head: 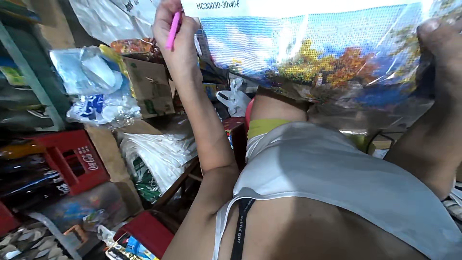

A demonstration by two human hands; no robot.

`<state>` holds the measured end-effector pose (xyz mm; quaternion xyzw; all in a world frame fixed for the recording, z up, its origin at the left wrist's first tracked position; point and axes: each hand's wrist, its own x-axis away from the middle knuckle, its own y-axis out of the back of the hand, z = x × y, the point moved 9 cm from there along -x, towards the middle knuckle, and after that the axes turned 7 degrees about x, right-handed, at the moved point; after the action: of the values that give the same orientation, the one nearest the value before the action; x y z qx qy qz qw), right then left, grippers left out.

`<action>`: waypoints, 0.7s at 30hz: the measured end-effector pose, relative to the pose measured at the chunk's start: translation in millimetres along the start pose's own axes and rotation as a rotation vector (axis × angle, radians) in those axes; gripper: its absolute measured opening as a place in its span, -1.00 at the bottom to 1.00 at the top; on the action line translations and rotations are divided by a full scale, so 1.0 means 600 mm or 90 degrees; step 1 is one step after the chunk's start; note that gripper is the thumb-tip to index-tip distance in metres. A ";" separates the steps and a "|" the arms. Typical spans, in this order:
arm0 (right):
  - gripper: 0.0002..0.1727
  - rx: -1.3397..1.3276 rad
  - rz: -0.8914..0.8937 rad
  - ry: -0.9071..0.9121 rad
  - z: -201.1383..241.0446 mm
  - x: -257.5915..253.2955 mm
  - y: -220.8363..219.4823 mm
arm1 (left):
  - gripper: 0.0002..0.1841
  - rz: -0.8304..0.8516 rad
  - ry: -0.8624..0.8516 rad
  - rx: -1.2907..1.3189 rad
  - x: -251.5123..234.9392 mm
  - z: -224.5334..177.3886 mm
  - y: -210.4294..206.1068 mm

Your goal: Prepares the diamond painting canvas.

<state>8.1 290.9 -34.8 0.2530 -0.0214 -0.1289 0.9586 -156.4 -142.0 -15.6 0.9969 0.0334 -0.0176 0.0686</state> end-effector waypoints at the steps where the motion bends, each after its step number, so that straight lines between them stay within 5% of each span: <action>1: -0.60 -0.003 -0.006 -0.002 0.002 0.000 -0.001 | -0.78 0.002 -0.001 -0.022 0.002 0.003 -0.004; 4: -0.64 -0.018 -0.023 -0.019 0.009 0.002 0.000 | -0.66 -0.021 -0.063 -0.147 0.012 -0.008 -0.011; 8: -0.65 0.005 -0.024 -0.019 0.020 0.004 0.001 | -0.69 -0.081 -0.310 -0.277 0.064 -0.092 -0.054; 11: -0.66 -0.001 -0.027 0.002 0.020 0.003 0.002 | -0.76 0.020 -0.394 -0.265 0.106 -0.140 -0.130; 15: -0.69 -0.001 -0.032 -0.005 0.018 0.003 0.002 | -0.77 0.168 -0.409 -0.331 0.133 -0.150 -0.218; 21: -0.73 0.015 -0.046 -0.025 0.032 0.007 0.003 | -0.78 0.231 -0.346 -0.417 0.115 -0.126 -0.245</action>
<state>10.7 282.2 -17.3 0.2623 -0.0326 -0.1680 0.9497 -95.7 17.8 36.6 0.8715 -0.1570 -0.2548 0.3884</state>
